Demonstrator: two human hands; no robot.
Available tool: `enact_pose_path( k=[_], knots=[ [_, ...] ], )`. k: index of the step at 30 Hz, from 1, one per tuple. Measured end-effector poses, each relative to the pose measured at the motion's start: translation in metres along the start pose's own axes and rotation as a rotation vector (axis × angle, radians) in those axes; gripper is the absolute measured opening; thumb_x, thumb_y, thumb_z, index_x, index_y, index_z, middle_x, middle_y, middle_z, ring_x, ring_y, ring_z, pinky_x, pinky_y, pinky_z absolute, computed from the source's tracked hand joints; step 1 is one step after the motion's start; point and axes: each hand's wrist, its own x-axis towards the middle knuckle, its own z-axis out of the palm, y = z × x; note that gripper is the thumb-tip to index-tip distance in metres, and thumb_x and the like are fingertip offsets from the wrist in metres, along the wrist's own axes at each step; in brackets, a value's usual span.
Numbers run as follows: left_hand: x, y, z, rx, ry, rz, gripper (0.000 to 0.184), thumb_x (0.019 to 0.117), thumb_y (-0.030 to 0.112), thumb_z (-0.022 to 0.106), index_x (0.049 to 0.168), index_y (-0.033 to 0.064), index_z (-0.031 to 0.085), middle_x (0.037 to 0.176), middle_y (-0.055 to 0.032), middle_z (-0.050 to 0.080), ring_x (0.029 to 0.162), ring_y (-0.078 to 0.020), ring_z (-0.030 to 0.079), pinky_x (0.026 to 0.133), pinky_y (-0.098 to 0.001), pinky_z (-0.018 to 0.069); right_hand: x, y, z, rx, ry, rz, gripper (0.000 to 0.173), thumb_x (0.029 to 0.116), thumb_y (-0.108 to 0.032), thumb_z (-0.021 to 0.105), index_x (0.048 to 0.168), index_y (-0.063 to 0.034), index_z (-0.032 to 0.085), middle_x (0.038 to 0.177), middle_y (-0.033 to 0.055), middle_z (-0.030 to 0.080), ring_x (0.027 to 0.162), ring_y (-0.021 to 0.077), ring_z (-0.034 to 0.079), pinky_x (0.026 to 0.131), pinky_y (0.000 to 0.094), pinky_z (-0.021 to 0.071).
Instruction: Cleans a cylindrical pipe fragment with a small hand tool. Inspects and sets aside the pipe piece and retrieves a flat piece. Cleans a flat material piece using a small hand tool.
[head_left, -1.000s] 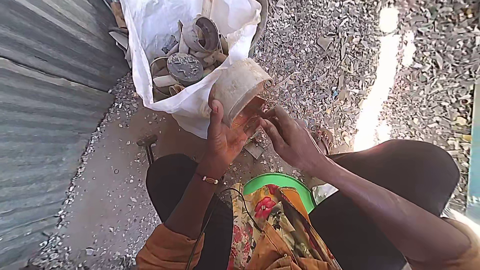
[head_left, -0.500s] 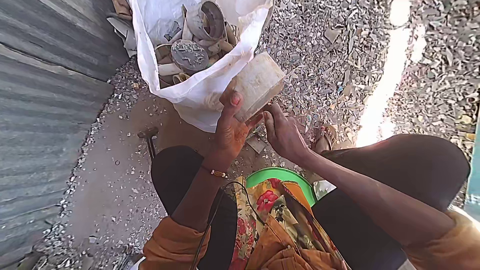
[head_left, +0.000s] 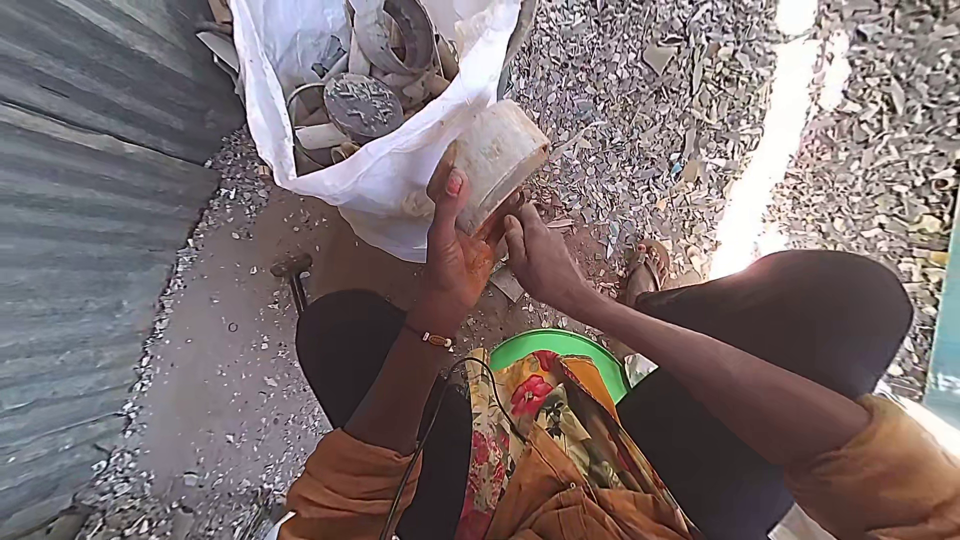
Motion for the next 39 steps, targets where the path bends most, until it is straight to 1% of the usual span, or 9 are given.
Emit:
enact_pose_path(
  k=[5, 7, 10, 13, 21, 26, 30, 35, 39],
  knots=[
    [0.004, -0.01, -0.001, 0.084, 0.05, -0.027, 0.065, 0.0917, 0.068, 0.058, 0.143, 0.0284, 0.049, 0.13, 0.0013, 0.067, 0.114, -0.0144, 0.068, 0.092, -0.0338, 0.0585, -0.007, -0.009, -0.007, 0.329, -0.344, 0.178, 0.032, 0.1139, -0.031, 0.031, 0.104, -0.0068, 0.05, 0.065, 0.003, 0.044, 0.047, 0.0123, 0.044, 0.047, 0.0279, 0.0403],
    [0.007, -0.009, 0.003, 0.088, 0.078, -0.09, 0.07, 0.0903, 0.071, 0.058, 0.146, 0.0297, 0.047, 0.136, 0.0009, 0.062, 0.121, -0.0168, 0.062, 0.097, -0.0375, 0.055, -0.001, -0.002, -0.021, 0.236, -0.284, 0.092, 0.034, 0.1138, -0.032, 0.033, 0.106, -0.0055, 0.052, 0.064, 0.0048, 0.045, 0.045, 0.0141, 0.045, 0.044, 0.0293, 0.0412],
    [0.009, -0.002, 0.003, 0.119, 0.16, -0.199, 0.08, 0.0871, 0.079, 0.053, 0.151, 0.0321, 0.043, 0.147, -0.0022, 0.055, 0.132, -0.0248, 0.056, 0.103, -0.048, 0.0507, 0.013, 0.011, -0.03, -0.088, -0.024, -0.078, 0.032, 0.112, -0.028, 0.034, 0.112, -0.0036, 0.055, 0.068, 0.0088, 0.056, 0.06, 0.0254, 0.061, 0.056, 0.0436, 0.0499],
    [0.006, 0.003, 0.002, 0.135, 0.193, -0.233, 0.078, 0.0876, 0.081, 0.05, 0.152, 0.0358, 0.042, 0.151, -0.0022, 0.053, 0.137, -0.0285, 0.052, 0.104, -0.0542, 0.048, 0.015, 0.019, -0.019, -0.168, -0.016, -0.062, 0.03, 0.1125, -0.029, 0.036, 0.109, -0.0053, 0.053, 0.068, 0.0097, 0.056, 0.063, 0.0282, 0.063, 0.057, 0.0454, 0.0501],
    [0.001, 0.004, 0.001, 0.277, 0.191, -0.169, 0.076, 0.0871, 0.07, 0.064, 0.149, 0.0313, 0.044, 0.148, -0.0012, 0.054, 0.134, -0.0243, 0.053, 0.105, -0.0476, 0.0486, 0.009, 0.029, 0.015, -0.169, 0.109, -0.081, 0.026, 0.1118, -0.028, 0.037, 0.108, -0.0055, 0.05, 0.063, 0.0075, 0.054, 0.056, 0.025, 0.062, 0.051, 0.0402, 0.0498],
    [0.0, -0.005, -0.005, 0.261, 0.208, -0.197, 0.067, 0.0895, 0.07, 0.06, 0.142, 0.0285, 0.053, 0.132, -0.0006, 0.064, 0.119, -0.0191, 0.062, 0.096, -0.0384, 0.0535, 0.007, 0.009, 0.019, 0.094, -0.176, 0.207, 0.032, 0.1142, -0.03, 0.029, 0.113, -0.0051, 0.049, 0.071, 0.0097, 0.05, 0.056, 0.0214, 0.054, 0.054, 0.0381, 0.0471],
    [-0.001, -0.004, -0.006, 0.285, 0.23, -0.186, 0.068, 0.0892, 0.071, 0.06, 0.143, 0.03, 0.052, 0.134, 0.0003, 0.063, 0.12, -0.0193, 0.061, 0.097, -0.0402, 0.0527, 0.011, 0.015, 0.018, 0.192, -0.251, 0.145, 0.034, 0.1138, -0.032, 0.031, 0.108, -0.0054, 0.051, 0.067, 0.0075, 0.047, 0.047, 0.0169, 0.048, 0.046, 0.0328, 0.0439],
    [0.0, -0.001, -0.003, 0.238, 0.228, -0.199, 0.077, 0.0883, 0.074, 0.058, 0.151, 0.0315, 0.043, 0.149, -0.0023, 0.053, 0.134, -0.0258, 0.053, 0.104, -0.0489, 0.049, 0.024, 0.016, 0.011, -0.005, -0.054, 0.127, 0.029, 0.1138, -0.028, 0.032, 0.109, -0.0055, 0.051, 0.076, 0.01, 0.057, 0.072, 0.0256, 0.064, 0.066, 0.043, 0.0508],
    [0.003, -0.011, -0.004, 0.253, 0.218, -0.167, 0.072, 0.0888, 0.07, 0.061, 0.144, 0.0264, 0.049, 0.135, -0.0018, 0.061, 0.119, -0.0188, 0.062, 0.096, -0.0383, 0.0538, 0.013, 0.014, 0.024, 0.01, -0.084, 0.148, 0.032, 0.1135, -0.027, 0.033, 0.116, -0.0016, 0.052, 0.08, 0.0154, 0.062, 0.073, 0.0299, 0.067, 0.066, 0.0458, 0.0545]
  ],
)
